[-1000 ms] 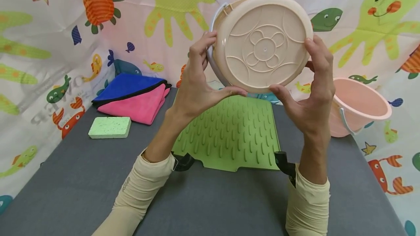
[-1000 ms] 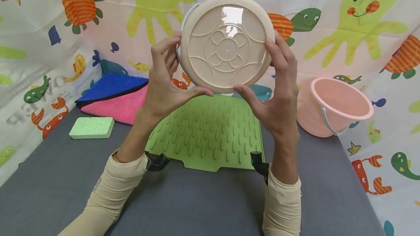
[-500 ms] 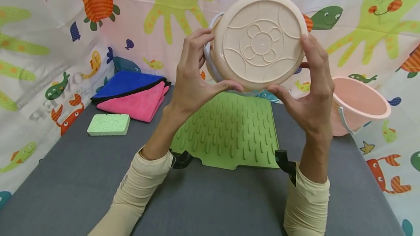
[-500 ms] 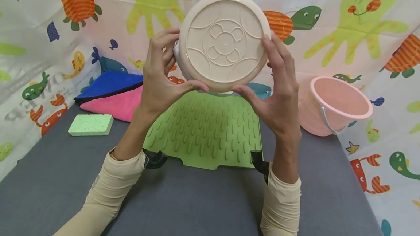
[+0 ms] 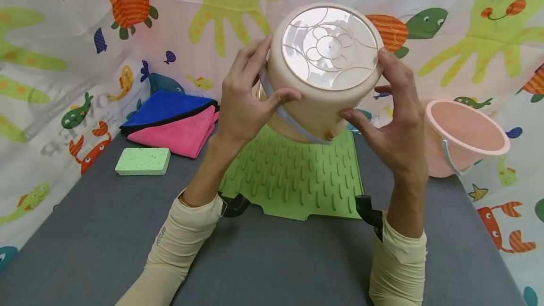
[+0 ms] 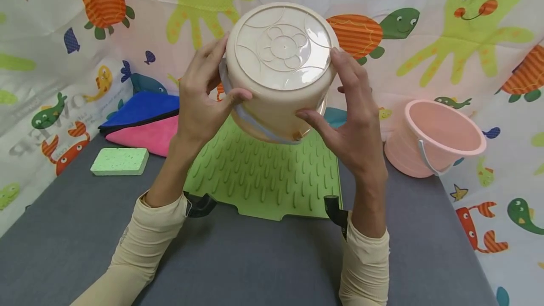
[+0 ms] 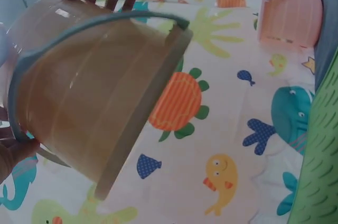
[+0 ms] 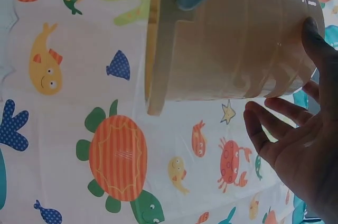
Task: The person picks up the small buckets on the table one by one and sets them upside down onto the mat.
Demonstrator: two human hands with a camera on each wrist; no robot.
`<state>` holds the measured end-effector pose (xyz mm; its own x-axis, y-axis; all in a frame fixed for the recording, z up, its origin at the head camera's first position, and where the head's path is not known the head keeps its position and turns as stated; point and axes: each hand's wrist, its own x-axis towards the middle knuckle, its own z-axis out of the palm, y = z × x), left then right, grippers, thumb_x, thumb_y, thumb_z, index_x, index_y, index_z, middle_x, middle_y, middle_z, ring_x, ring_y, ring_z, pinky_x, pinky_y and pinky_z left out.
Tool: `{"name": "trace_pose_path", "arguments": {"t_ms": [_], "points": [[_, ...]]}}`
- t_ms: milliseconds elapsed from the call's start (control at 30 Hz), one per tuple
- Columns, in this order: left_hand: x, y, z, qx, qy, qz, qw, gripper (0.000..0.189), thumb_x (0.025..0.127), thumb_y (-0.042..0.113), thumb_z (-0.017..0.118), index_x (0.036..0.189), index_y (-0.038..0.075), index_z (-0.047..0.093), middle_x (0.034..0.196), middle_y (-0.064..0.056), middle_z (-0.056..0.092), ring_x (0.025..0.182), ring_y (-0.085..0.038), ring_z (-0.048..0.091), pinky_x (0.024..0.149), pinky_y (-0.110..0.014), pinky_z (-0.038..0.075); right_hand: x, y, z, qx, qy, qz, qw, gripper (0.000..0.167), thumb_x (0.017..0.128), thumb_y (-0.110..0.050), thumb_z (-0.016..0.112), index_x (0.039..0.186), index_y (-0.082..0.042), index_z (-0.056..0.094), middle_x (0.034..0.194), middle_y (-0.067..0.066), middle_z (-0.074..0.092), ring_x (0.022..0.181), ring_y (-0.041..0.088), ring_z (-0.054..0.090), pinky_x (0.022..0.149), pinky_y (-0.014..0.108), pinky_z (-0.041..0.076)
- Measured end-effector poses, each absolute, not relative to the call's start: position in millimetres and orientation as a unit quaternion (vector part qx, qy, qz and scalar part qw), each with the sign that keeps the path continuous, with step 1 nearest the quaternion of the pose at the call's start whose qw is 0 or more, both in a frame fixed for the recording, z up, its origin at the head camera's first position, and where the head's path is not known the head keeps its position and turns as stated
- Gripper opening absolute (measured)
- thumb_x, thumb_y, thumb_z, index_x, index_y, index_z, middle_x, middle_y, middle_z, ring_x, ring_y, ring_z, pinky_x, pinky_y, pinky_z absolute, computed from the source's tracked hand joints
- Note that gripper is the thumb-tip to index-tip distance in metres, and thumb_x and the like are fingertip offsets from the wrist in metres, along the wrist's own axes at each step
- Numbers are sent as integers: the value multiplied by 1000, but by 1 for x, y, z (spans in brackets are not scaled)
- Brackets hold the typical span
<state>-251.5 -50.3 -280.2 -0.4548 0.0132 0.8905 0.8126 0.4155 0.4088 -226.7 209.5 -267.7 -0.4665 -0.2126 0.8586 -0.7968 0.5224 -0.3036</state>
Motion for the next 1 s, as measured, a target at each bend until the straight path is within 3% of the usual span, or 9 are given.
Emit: {"name": "trace_pose_path", "arguments": {"t_ms": [167,300,433,533,633,800,1000], "points": [[-250,-54,-280,-274,-761,-434,397,123,80,92,42,159,-2,40,153,-20,51,143,-25,53,117,-32,46,-226,204,-269,322,-778,370,393,98,87,-67,72,154,-1,44,160,3,48,138,23,56,100,20,49],[-249,-55,-279,-270,-786,-423,361,131,75,96,41,164,1,29,162,-18,42,150,-23,45,121,-32,43,-226,202,-269,319,-780,365,397,96,88,-67,71,154,-2,44,160,2,47,137,24,57,99,20,50],[-249,-56,-279,-281,-791,-413,352,131,73,89,56,165,0,25,163,-20,38,149,-25,46,119,-36,46,-226,203,-269,321,-781,362,395,96,88,-66,71,153,-2,44,159,2,47,138,24,58,99,19,50],[-249,-57,-278,-304,-795,-396,345,133,72,70,79,166,-2,18,165,-21,34,152,-24,41,121,-35,44,-225,204,-269,323,-782,360,394,95,88,-66,71,153,-2,44,159,2,47,139,24,57,99,19,50],[-252,-61,-276,-336,-798,-374,332,143,65,51,96,166,-4,10,166,-23,30,155,-23,37,124,-32,40,-226,206,-268,323,-781,361,393,95,88,-65,72,153,-2,44,158,2,48,137,24,58,98,18,50],[-255,-71,-275,-368,-806,-351,302,151,60,48,100,166,-4,5,165,-23,29,153,-24,37,124,-31,39,-228,204,-270,336,-783,361,379,91,90,-62,72,154,-4,44,158,4,47,137,24,57,98,18,50],[-254,-73,-276,-352,-819,-351,285,144,68,48,97,168,1,5,169,-20,28,157,-23,33,127,-34,36,-234,203,-275,350,-796,328,370,87,93,-58,69,158,-8,40,159,12,44,137,26,56,100,18,50]]}}
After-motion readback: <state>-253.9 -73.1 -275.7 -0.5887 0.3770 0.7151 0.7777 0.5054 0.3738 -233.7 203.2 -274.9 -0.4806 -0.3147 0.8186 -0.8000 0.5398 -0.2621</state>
